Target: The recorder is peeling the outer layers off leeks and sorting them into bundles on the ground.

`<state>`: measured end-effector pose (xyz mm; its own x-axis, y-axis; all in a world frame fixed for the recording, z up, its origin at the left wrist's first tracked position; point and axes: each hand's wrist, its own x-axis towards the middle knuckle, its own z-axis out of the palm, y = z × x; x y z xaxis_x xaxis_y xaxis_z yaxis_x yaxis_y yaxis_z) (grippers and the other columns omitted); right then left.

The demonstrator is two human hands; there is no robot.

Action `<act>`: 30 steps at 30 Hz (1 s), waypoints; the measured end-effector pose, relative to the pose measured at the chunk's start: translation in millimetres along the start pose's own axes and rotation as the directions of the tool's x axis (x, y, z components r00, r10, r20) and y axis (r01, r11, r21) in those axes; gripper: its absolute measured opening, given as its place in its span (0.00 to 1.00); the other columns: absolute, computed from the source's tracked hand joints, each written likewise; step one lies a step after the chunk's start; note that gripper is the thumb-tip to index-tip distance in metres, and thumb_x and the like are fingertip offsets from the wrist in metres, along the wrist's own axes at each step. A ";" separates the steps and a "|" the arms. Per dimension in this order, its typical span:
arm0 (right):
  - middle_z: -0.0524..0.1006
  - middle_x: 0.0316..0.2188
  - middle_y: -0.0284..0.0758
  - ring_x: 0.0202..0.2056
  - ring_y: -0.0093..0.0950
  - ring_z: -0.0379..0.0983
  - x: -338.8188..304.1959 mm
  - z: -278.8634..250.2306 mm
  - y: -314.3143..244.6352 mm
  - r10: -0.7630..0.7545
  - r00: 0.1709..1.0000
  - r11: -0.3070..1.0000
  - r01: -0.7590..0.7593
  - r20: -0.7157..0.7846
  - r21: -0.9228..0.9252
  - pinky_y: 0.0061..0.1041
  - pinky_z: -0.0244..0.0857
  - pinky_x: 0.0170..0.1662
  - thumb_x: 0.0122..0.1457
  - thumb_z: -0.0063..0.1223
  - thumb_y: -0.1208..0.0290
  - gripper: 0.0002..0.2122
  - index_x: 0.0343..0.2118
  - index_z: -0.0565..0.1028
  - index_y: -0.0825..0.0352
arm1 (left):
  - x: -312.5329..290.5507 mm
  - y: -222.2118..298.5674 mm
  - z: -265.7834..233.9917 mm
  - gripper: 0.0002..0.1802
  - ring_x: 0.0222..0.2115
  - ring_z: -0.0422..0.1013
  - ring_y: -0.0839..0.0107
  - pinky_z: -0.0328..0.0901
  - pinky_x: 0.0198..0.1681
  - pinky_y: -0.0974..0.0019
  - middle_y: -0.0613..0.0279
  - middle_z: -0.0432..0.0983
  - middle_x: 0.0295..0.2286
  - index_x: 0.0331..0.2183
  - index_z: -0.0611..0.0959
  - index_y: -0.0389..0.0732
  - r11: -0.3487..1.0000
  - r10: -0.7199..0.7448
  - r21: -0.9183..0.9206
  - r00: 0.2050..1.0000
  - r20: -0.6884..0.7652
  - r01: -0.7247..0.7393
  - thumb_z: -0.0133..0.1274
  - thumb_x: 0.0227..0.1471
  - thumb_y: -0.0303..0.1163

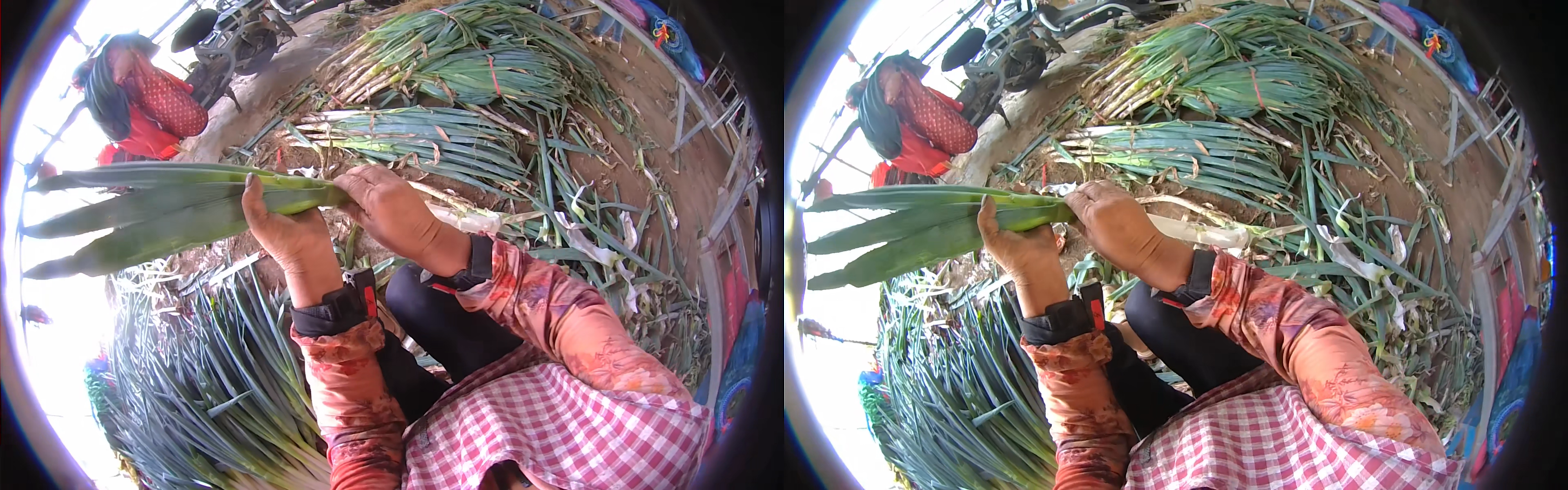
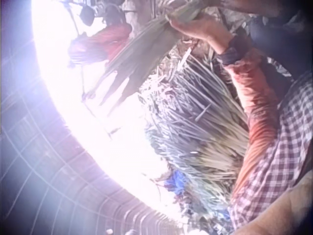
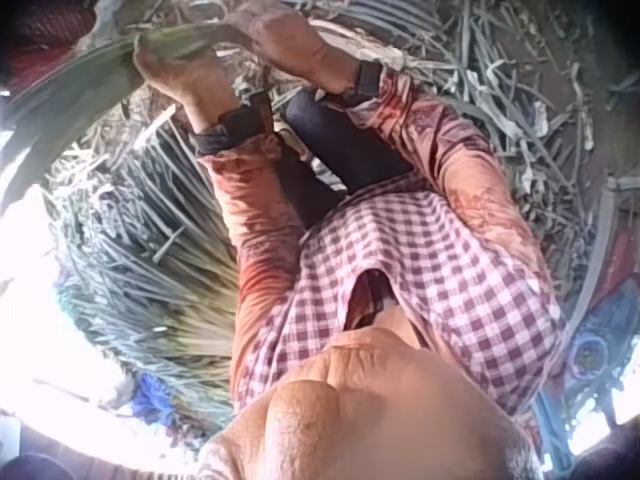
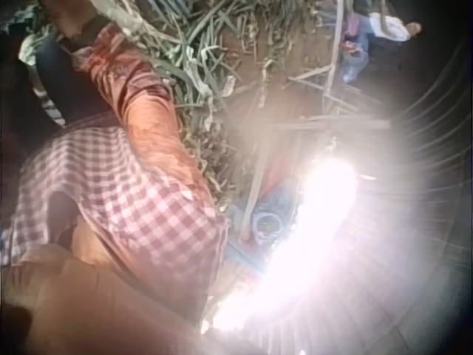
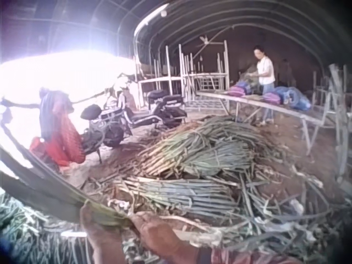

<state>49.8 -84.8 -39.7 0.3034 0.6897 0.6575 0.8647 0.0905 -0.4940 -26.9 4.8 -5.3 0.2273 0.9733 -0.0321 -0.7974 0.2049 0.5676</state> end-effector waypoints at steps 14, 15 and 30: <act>0.68 0.19 0.37 0.25 0.36 0.66 -36.4 21.9 15.4 -0.243 0.817 0.912 0.375 0.524 -0.162 0.31 0.60 0.28 0.40 0.46 0.73 0.06 0.23 0.67 0.66 | 22.9 -1.4 -9.6 0.17 0.29 0.62 0.67 0.58 0.36 0.59 0.63 0.65 0.25 0.30 0.69 0.43 0.993 -0.095 -0.090 0.972 -0.217 0.077 0.53 0.37 0.39; 0.68 0.18 0.38 0.23 0.37 0.66 -46.9 21.9 24.8 -0.158 0.800 0.975 0.219 0.579 -0.036 0.32 0.60 0.26 0.39 0.46 0.74 0.05 0.22 0.67 0.66 | 25.4 2.3 -12.0 0.18 0.30 0.62 0.66 0.58 0.37 0.58 0.63 0.65 0.26 0.31 0.69 0.43 0.989 -0.096 -0.134 0.968 -0.231 0.066 0.53 0.37 0.40; 0.68 0.12 0.40 0.16 0.33 0.65 -196.8 -89.8 171.2 0.612 0.630 0.779 -0.583 0.477 -0.229 0.28 0.58 0.21 0.29 0.51 0.72 0.07 0.13 0.67 0.69 | 39.1 26.2 -29.7 0.15 0.31 0.65 0.61 0.61 0.37 0.53 0.58 0.68 0.28 0.31 0.72 0.39 0.986 0.036 -0.158 0.993 -0.112 -0.054 0.51 0.39 0.35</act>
<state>174.0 -269.5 -202.6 0.5296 0.8331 -0.1597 0.5885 -0.4964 -0.6381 -55.5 51.3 -16.1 0.1342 0.9855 -0.1036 -0.8868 0.1661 0.4312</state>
